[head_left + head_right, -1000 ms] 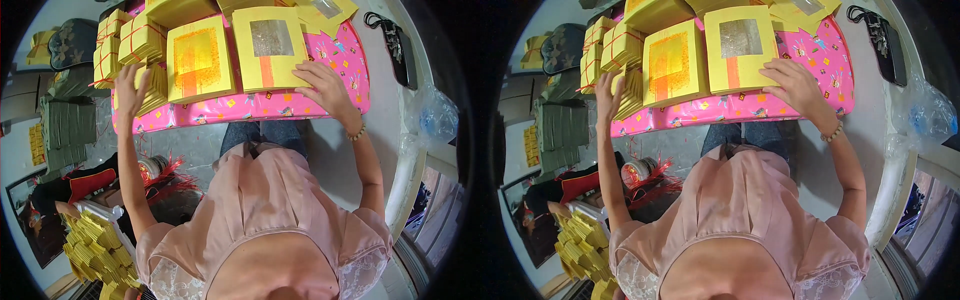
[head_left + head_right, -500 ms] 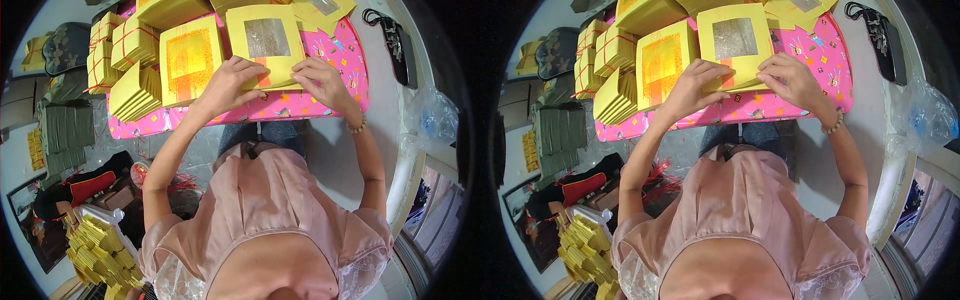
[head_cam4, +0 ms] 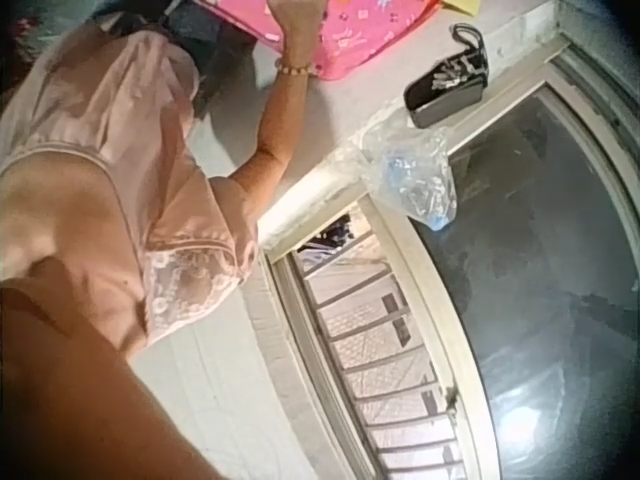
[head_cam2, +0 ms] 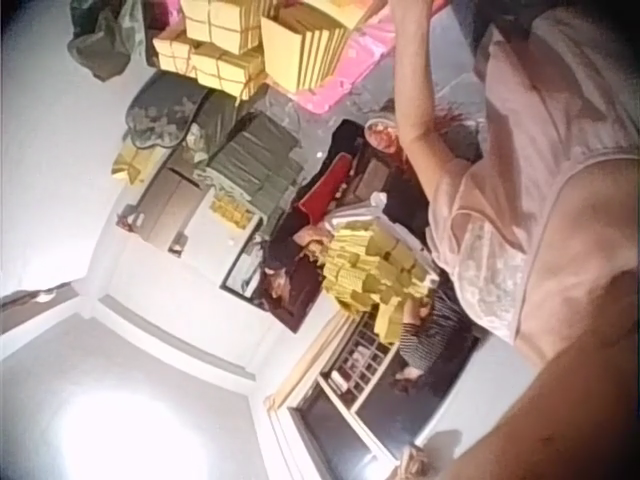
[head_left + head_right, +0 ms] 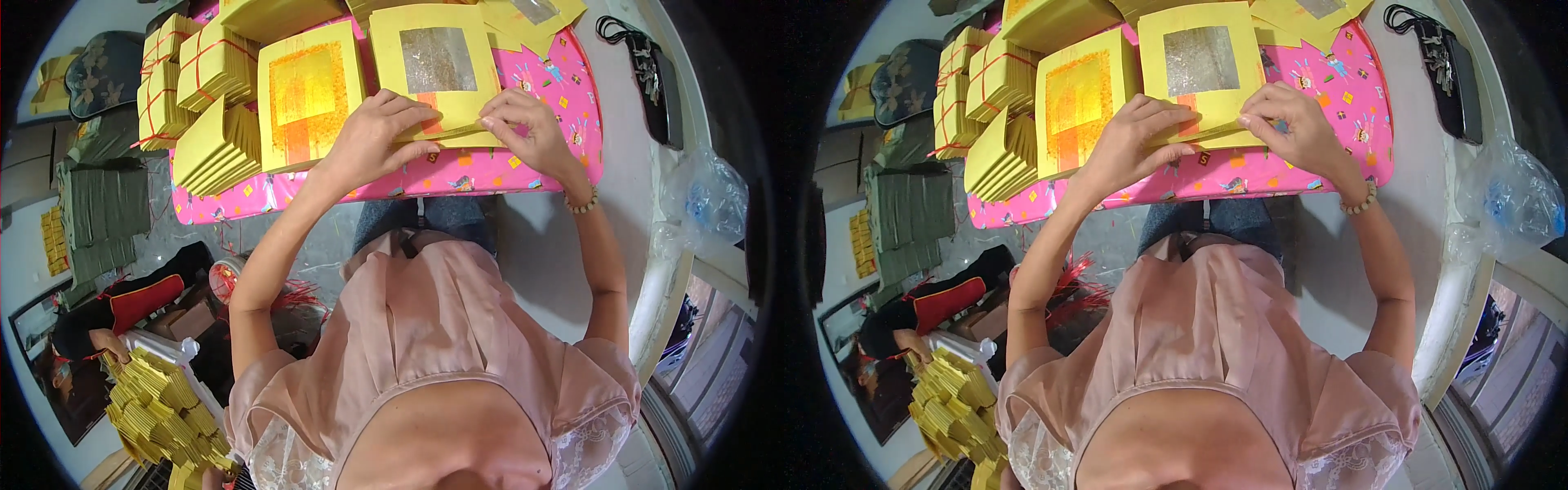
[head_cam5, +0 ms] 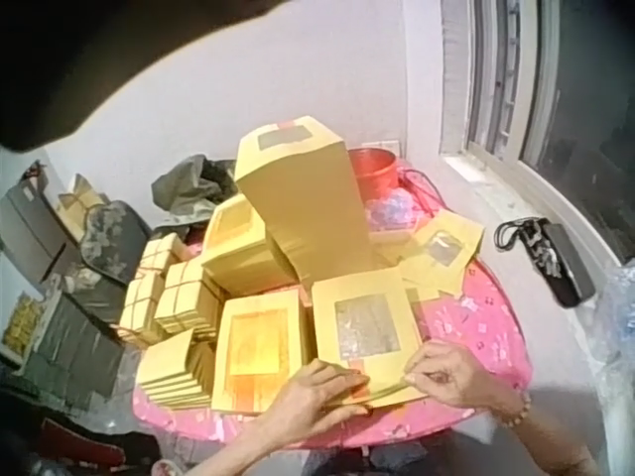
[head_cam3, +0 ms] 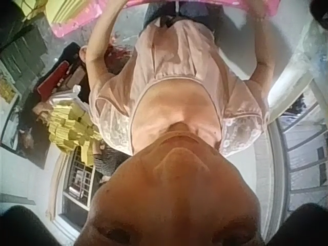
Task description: Counting and sorting sheets of yellow joss paper with gold and silver leaf.
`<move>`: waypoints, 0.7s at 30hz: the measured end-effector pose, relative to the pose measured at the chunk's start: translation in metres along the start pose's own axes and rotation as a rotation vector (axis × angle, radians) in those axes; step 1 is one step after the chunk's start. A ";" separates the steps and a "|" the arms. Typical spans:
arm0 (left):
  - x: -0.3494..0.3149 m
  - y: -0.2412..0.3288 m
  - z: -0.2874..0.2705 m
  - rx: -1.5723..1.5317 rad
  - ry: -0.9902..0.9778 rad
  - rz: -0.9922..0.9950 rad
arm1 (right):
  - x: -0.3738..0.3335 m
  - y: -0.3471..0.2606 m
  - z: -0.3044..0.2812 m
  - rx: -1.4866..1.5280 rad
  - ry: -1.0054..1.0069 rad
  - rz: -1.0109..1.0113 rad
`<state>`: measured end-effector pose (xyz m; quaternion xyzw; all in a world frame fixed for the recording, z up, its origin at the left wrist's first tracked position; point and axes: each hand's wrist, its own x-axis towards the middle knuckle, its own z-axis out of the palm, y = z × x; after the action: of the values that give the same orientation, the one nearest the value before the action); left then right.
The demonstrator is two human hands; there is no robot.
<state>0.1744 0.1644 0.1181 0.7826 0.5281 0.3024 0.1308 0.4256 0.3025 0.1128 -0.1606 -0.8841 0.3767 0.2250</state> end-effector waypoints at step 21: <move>0.053 -0.006 -0.029 0.396 0.596 0.025 | 0.083 0.016 -0.043 0.033 0.022 0.326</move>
<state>0.1660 0.2115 0.1555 0.6768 0.5817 0.4107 -0.1870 0.3790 0.3762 0.1508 -0.3026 -0.8375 0.4208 0.1732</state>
